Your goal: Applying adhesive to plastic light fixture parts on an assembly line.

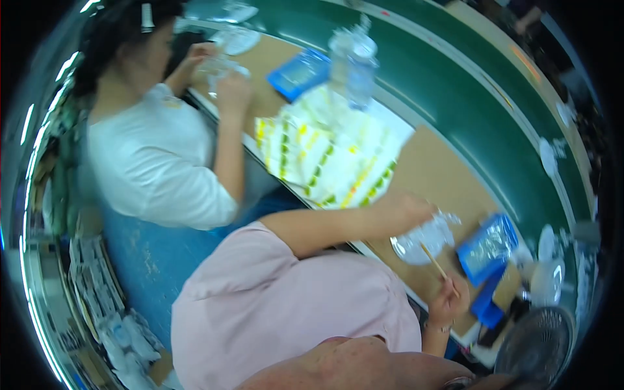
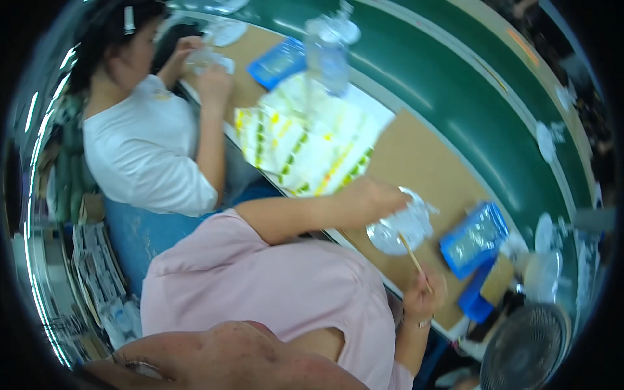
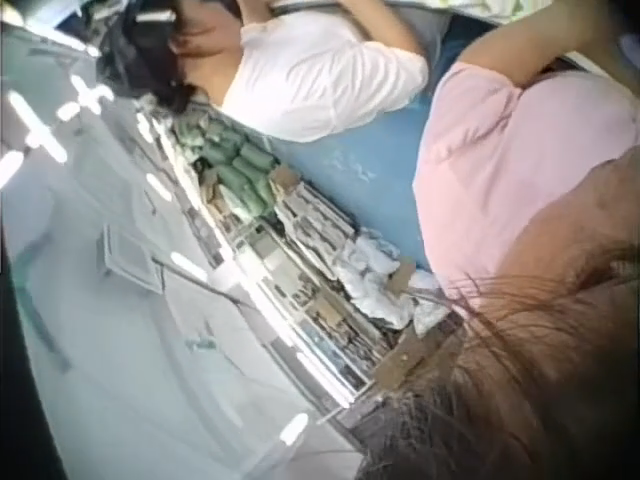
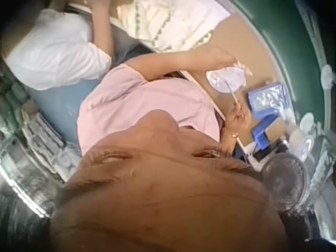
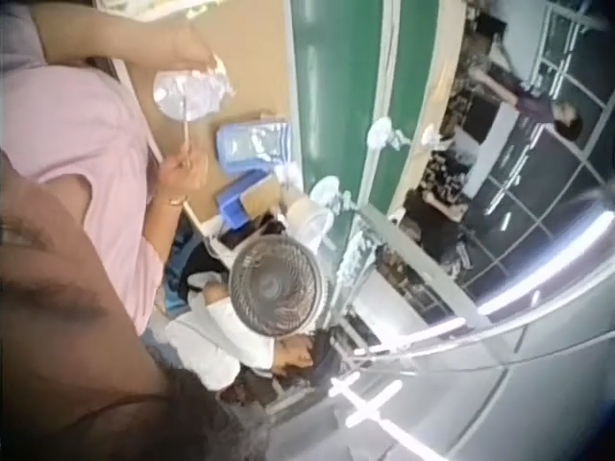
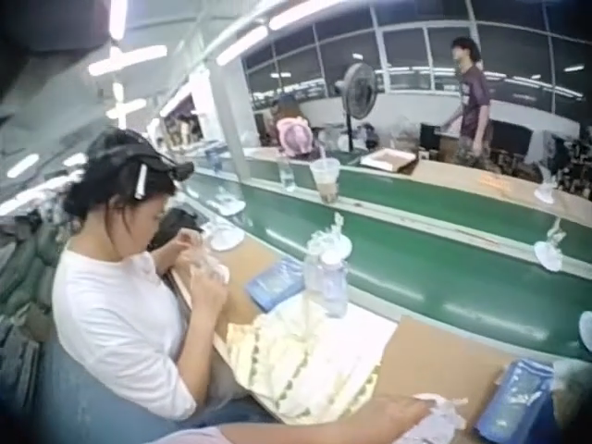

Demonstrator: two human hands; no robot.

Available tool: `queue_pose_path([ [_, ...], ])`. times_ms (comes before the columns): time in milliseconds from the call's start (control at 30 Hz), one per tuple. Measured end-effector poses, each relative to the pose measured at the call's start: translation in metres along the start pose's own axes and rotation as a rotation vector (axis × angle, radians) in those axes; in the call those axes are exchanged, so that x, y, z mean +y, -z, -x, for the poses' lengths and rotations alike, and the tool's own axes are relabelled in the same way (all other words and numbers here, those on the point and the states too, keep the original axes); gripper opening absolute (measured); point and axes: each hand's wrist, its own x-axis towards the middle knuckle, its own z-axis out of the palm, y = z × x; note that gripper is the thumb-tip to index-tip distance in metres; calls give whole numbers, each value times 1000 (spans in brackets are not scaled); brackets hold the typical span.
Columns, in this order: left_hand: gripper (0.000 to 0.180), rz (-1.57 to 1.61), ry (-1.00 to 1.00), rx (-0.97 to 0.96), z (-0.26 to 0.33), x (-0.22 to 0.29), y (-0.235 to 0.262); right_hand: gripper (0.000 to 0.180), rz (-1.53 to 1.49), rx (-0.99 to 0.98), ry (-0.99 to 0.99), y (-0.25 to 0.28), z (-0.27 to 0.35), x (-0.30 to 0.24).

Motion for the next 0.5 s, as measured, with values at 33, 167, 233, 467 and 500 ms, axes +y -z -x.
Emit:
queue_pose_path([
  [33, 20, 13, -22, 53, -1, 6, -3, 18, -60, 16, -51, 2, 4, 1],
  [167, 18, -60, 6, 10, -2, 8, 3, 17, -151, 83, -30, -20, 2, 14],
  [233, 17, -36, 15, 51, -1, 5, 3, 16, -211, 80, -70, -25, -1, 13],
  [467, 18, -56, 8, 41, -3, 1, 5, 18, -122, 25, 73, -25, -15, 10],
  [500, 18, -49, 17, 24, -3, 1, 6, 18, -100, 21, 25, -21, -15, 8],
])
